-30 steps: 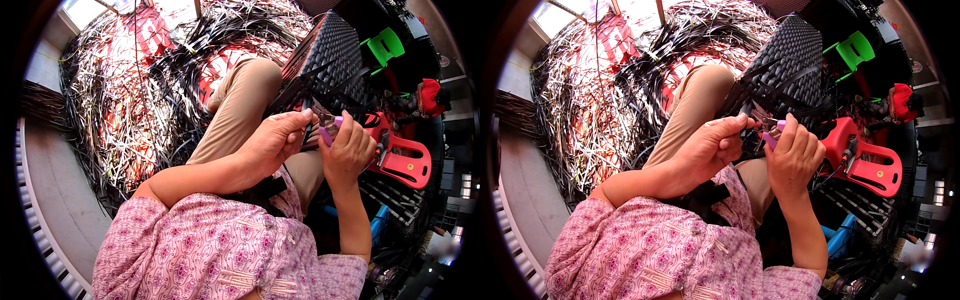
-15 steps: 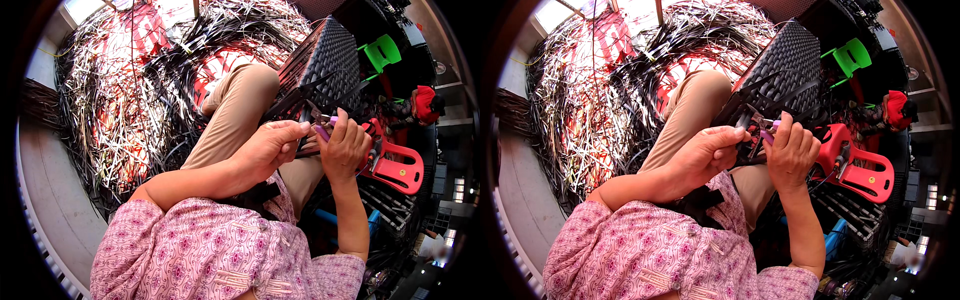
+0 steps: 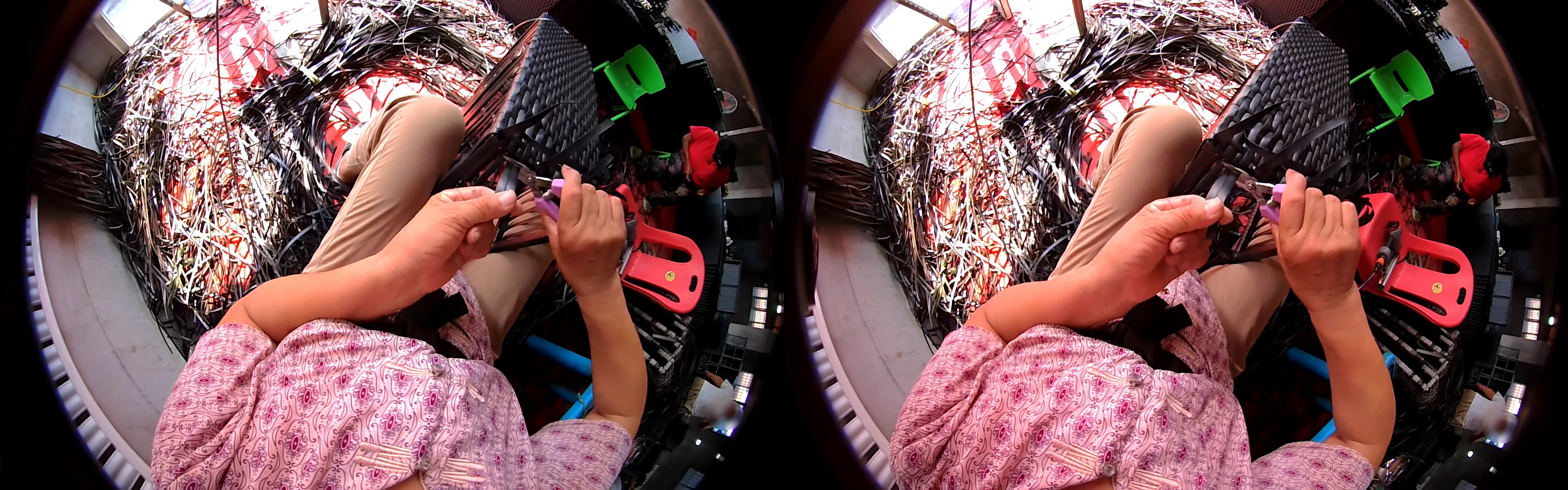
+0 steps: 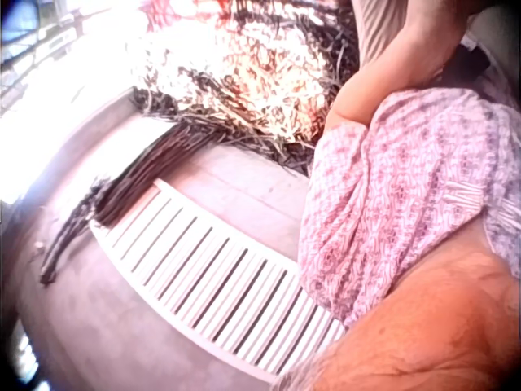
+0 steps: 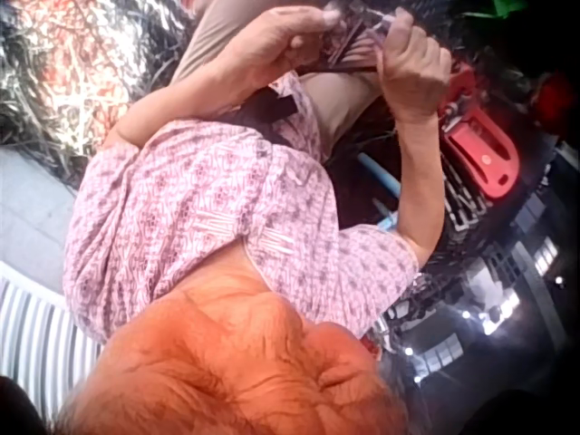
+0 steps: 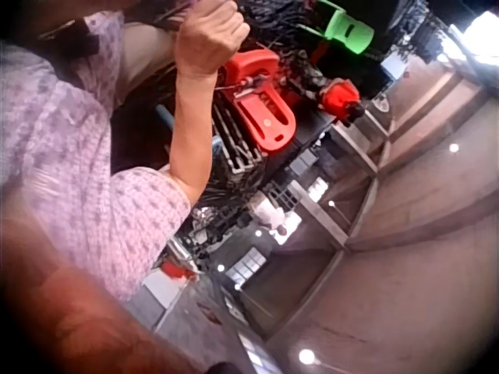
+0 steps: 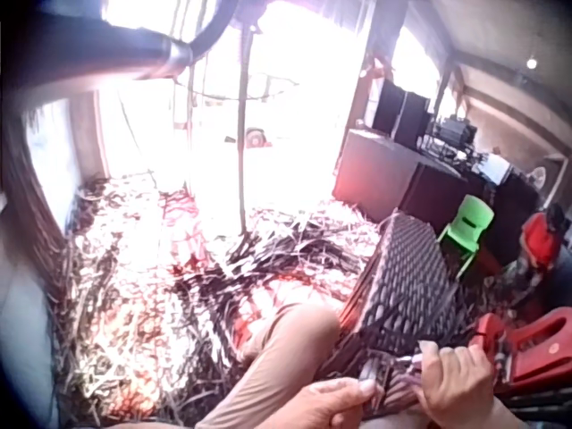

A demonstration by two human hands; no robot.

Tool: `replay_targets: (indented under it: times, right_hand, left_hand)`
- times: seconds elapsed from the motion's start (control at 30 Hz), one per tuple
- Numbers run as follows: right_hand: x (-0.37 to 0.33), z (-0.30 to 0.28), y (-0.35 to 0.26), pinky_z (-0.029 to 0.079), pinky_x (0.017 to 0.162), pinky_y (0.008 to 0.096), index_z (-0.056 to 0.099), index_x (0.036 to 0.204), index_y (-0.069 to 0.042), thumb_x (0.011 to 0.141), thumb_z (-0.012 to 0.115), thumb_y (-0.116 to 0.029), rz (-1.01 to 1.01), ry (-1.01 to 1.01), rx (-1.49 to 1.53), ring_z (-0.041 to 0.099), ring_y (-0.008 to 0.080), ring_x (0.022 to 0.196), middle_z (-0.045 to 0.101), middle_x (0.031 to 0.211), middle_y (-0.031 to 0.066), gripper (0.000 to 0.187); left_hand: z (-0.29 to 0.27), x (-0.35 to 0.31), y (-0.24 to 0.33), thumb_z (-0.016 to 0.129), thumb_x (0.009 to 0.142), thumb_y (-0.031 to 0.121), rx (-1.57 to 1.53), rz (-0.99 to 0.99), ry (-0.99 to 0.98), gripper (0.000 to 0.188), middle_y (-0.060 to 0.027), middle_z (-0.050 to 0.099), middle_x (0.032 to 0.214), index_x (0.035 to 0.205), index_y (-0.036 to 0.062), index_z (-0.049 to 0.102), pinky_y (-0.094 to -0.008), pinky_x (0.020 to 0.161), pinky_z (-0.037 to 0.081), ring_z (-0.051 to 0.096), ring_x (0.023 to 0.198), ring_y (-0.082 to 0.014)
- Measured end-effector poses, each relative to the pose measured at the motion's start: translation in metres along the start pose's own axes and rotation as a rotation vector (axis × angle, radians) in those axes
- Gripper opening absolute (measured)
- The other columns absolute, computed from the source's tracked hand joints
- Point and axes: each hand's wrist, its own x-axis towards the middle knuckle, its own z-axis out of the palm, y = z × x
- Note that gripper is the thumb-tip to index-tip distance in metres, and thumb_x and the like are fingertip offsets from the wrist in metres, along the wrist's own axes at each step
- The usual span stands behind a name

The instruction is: The person uses a hot glue gun to apply adhesive to the underside of a black woven chair seat. They then use a pair of scissors to trim excess black plastic strips from the chair's frame.

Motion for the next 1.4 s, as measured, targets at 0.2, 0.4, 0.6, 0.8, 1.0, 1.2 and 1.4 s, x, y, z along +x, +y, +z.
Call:
replay_targets:
  times: [0.2, 0.4, 0.6, 0.8, 1.0, 1.2, 1.4]
  right_hand:
    - [0.002, -0.01, -0.002, 0.046, 0.068, 0.0351, 0.053, 0.122, 0.001, 0.072, 0.079, -0.024, 0.046, -0.101, 0.049, 0.056, 0.0233, 0.072, 0.054, 0.082, 0.0066, 0.061]
    - [-0.002, -0.004, -0.002, 0.046, 0.066, 0.0359, 0.053, 0.122, -0.001, 0.071, 0.08, -0.023, 0.061, -0.071, 0.112, 0.057, 0.0236, 0.073, 0.055, 0.083, 0.006, 0.062]
    - [-0.001, 0.003, -0.011, 0.044, 0.069, 0.0369, 0.053, 0.122, -0.003, 0.067, 0.082, -0.026, 0.109, -0.031, -0.004, 0.054, 0.0224, 0.074, 0.051, 0.083, 0.0039, 0.066]
    - [0.0, 0.012, -0.013, 0.043, 0.067, 0.0359, 0.053, 0.12, -0.003, 0.072, 0.078, -0.029, 0.097, -0.009, -0.092, 0.052, 0.0214, 0.072, 0.051, 0.082, 0.0034, 0.061]
    - [0.0, 0.009, -0.003, 0.043, 0.065, 0.0339, 0.053, 0.121, -0.002, 0.076, 0.076, -0.027, 0.031, -0.016, -0.046, 0.053, 0.0201, 0.07, 0.052, 0.081, 0.003, 0.057]
    - [0.0, -0.001, -0.004, 0.045, 0.066, 0.0337, 0.053, 0.121, -0.002, 0.073, 0.078, -0.025, 0.055, -0.109, -0.048, 0.055, 0.0205, 0.071, 0.053, 0.082, 0.0037, 0.059]
    - [0.001, -0.001, -0.002, 0.047, 0.068, 0.0354, 0.053, 0.12, -0.003, 0.072, 0.08, -0.023, 0.061, -0.128, 0.021, 0.059, 0.023, 0.074, 0.057, 0.085, 0.0054, 0.059]
  left_hand:
    - [0.0, -0.004, 0.007, 0.063, 0.095, 0.022, 0.087, 0.011, 0.027, 0.018, 0.0078, 0.037, 0.054, 0.092, 0.0043, 0.065, -0.0215, 0.049, 0.026, 0.032, 0.048, -0.0043]
    - [-0.004, -0.003, 0.002, 0.063, 0.095, 0.022, 0.159, 0.07, 0.024, 0.019, 0.0077, 0.038, 0.055, 0.089, 0.005, 0.065, -0.02, 0.047, 0.025, 0.033, 0.048, -0.0028]
    - [-0.008, 0.006, -0.01, 0.065, 0.094, 0.02, 0.211, 0.09, 0.042, 0.016, 0.0036, 0.062, 0.073, 0.083, 0.0081, 0.067, -0.0196, 0.047, 0.026, 0.035, 0.051, -0.0021]
    - [-0.005, 0.009, -0.011, 0.067, 0.093, 0.021, 0.277, 0.084, 0.046, 0.017, 0.005, 0.061, 0.072, 0.083, 0.0074, 0.068, -0.0195, 0.048, 0.025, 0.034, 0.052, -0.0017]
    - [-0.003, 0.007, -0.007, 0.066, 0.093, 0.02, 0.275, 0.079, 0.048, 0.016, 0.0051, 0.061, 0.072, 0.083, 0.0074, 0.068, -0.0194, 0.047, 0.025, 0.033, 0.051, -0.0012]
    - [-0.004, 0.002, 0.004, 0.066, 0.093, 0.021, 0.351, 0.084, 0.08, 0.016, 0.0036, 0.063, 0.074, 0.083, 0.0079, 0.067, -0.0187, 0.046, 0.024, 0.034, 0.05, 0.0002]
    - [-0.009, 0.005, 0.002, 0.066, 0.093, 0.02, 0.385, 0.098, 0.058, 0.017, 0.002, 0.065, 0.078, 0.081, 0.0087, 0.065, -0.0176, 0.046, 0.025, 0.034, 0.05, 0.0004]
